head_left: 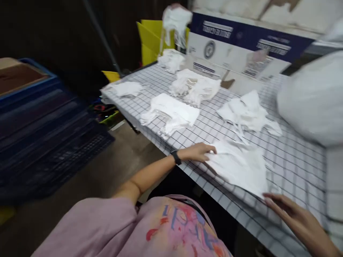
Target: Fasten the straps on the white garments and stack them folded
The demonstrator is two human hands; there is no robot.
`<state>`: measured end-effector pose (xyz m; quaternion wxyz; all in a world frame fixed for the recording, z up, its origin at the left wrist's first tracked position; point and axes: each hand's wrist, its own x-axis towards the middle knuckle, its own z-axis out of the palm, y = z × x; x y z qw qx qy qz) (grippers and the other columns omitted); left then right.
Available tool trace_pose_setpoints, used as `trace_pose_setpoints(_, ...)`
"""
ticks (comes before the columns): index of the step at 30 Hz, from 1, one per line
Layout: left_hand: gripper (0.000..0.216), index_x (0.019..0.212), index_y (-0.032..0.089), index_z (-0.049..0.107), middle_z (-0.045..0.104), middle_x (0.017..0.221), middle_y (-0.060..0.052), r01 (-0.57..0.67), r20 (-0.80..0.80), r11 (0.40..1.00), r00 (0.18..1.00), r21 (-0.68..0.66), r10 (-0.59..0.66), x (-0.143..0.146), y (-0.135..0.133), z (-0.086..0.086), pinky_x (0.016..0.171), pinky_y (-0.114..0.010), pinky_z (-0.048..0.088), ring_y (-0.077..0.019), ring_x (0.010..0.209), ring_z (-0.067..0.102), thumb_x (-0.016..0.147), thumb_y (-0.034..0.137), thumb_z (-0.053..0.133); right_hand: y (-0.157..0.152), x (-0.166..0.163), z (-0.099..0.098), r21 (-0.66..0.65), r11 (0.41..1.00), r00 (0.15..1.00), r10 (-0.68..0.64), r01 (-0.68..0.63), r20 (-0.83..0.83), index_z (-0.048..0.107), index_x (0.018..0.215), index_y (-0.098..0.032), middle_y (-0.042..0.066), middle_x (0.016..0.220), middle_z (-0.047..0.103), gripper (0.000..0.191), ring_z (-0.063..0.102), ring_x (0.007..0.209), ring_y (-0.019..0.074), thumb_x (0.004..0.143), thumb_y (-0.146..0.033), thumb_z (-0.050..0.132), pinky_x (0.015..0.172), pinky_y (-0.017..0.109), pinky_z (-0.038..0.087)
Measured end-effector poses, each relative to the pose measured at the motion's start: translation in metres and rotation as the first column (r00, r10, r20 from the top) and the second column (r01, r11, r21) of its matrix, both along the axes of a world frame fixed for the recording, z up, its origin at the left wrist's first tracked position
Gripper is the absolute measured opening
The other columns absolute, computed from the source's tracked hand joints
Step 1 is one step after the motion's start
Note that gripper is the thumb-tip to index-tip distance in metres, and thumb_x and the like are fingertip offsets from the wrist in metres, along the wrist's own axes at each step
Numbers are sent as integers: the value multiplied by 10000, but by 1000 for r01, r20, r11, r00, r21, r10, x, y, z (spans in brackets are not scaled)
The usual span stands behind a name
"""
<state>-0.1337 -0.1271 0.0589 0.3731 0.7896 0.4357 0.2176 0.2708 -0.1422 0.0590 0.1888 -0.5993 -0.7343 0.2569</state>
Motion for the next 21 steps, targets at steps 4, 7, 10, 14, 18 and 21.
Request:
trace_pose_setpoints(4, 369, 1179, 206, 669, 675, 800, 13, -125, -55, 990, 991, -67, 121, -2, -7, 2, 724, -260, 434, -167, 720, 594, 819, 218, 588, -1, -7, 15, -188, 982, 997, -17, 4, -71, 811, 961, -293, 93, 1013, 810, 403, 776, 921, 347, 771, -639, 733, 844, 483, 640)
trace_pose_setpoints(7, 316, 1126, 233, 686, 663, 797, 18, -146, -38, 986, 989, -81, 143, 1, -6, 0, 723, -258, 432, -164, 732, 586, 825, 248, 594, 11, -14, 16, -126, 989, 996, -79, 73, -46, 798, 983, -240, 88, 970, 804, 401, 754, 866, 301, 817, -589, 693, 833, 448, 619)
trace_pose_setpoints(10, 273, 1082, 243, 697, 672, 827, 19, -165, -27, 984, 986, -74, 163, 5, -8, 0, 743, -259, 441, -160, 759, 594, 825, 265, 605, 31, -33, 9, 5, 990, 988, -140, 140, -63, 785, 993, -216, 84, 974, 788, 345, 723, 863, 269, 847, -497, 649, 826, 423, 604)
trace_pose_setpoints(14, 276, 1101, 250, 695, 700, 883, 14, -170, 0, 984, 985, -52, 170, 7, -8, 5, 785, -260, 462, -164, 831, 632, 840, 285, 614, 69, -64, 1, 162, 984, 997, -63, 68, -36, 772, 1102, -191, 127, 1125, 738, 332, 676, 929, 263, 924, -332, 530, 863, 450, 578)
trace_pose_setpoints(18, 251, 1099, 248, 691, 709, 912, 12, -169, 26, 985, 985, -39, 170, 5, -8, 14, 818, -261, 471, -164, 885, 648, 864, 302, 620, 101, -90, 0, 176, 970, 980, 143, -166, 140, 782, 1127, -228, 126, 1226, 714, 336, 559, 1187, 350, 931, -186, 512, 1022, 594, 471)
trace_pose_setpoints(21, 245, 1110, 247, 680, 711, 928, 10, -166, 63, 985, 984, -41, 169, 6, -8, 20, 828, -260, 476, -164, 923, 655, 880, 315, 630, 105, -109, 3, 90, 946, 947, 303, -312, 103, 776, 1133, -267, 93, 1228, 722, 291, 550, 1225, 340, 949, -223, 556, 1031, 597, 467)
